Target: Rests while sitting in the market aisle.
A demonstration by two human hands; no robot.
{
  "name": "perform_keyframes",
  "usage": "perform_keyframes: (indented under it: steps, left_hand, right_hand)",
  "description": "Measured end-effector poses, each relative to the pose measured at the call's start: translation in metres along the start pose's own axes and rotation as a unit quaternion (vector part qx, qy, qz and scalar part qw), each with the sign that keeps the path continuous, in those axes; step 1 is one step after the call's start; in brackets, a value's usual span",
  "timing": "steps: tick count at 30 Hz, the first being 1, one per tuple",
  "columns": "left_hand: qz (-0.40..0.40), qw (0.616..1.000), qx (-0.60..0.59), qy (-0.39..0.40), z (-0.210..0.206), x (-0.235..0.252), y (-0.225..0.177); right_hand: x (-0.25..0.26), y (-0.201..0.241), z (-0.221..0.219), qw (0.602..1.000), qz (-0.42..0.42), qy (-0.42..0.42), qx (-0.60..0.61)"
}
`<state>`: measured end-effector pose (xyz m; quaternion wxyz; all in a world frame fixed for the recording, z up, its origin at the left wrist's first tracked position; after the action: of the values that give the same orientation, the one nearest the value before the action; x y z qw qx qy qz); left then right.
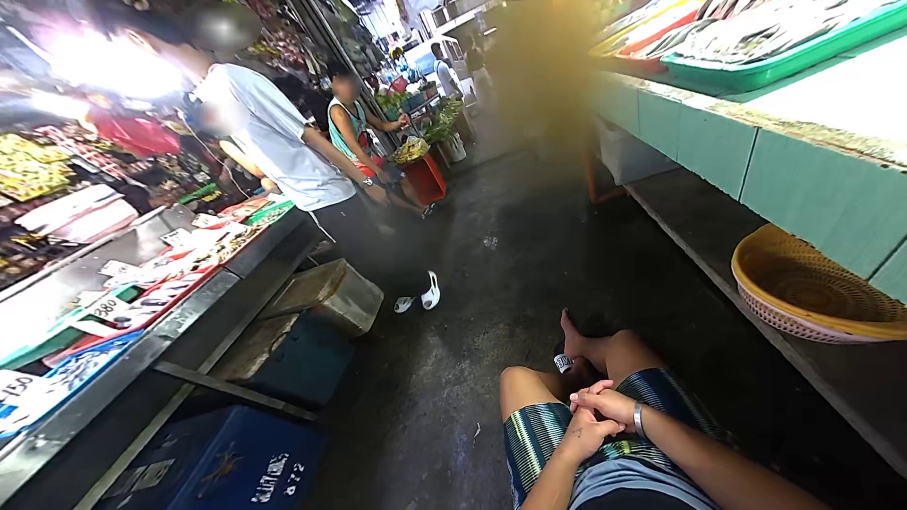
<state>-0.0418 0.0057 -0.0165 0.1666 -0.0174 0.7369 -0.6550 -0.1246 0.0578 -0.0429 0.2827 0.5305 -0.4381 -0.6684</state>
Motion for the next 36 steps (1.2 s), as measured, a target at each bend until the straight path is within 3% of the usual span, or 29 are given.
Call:
perform_keyframes:
  steps: [3,7,15,19,25,33,36]
  left_hand:
    - [0.001,1.000,-0.003,-0.005,0.002,0.002,0.004]
    - [0.005,1.000,0.004,-0.004,-0.003,0.001,-0.004]
    - [-0.005,1.000,-0.008,0.001,-0.002,0.002,0.000]
    - [-0.016,1.000,-0.026,-0.006,-0.004,-0.004,-0.007]
    - [0.009,1.000,0.005,-0.006,-0.009,-0.007,-0.019]
    - [-0.011,1.000,-0.015,-0.004,-0.005,-0.003,-0.007]
    - [0.009,1.000,0.011,-0.006,-0.008,-0.009,-0.021]
  right_hand:
    - [0.011,-0.009,0.000,0.999,-0.039,-0.007,0.001]
    - [-0.009,0.010,0.001,0.999,-0.031,-0.006,-0.011]
    - [0.005,-0.005,0.002,0.999,-0.027,-0.018,-0.006]
    - [-0.023,0.025,-0.003,0.998,-0.043,-0.028,-0.022]
    - [0.028,-0.029,0.007,1.000,-0.022,0.004,-0.011]
    - [-0.007,0.008,0.000,0.999,-0.030,-0.019,-0.030]
    - [0.016,-0.013,0.003,1.000,-0.019,-0.001,-0.017]
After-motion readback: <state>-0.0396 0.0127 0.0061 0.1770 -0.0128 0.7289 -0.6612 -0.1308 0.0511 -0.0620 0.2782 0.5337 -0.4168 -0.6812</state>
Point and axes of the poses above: each hand's wrist, its own x-axis towards the middle knuckle, its own z-axis out of the back of the hand, y = z × x, the point moved 4 cm from there along x, towards the middle knuckle, and after that the axes turned 12 degrees about -x, right-handed, at the moved point
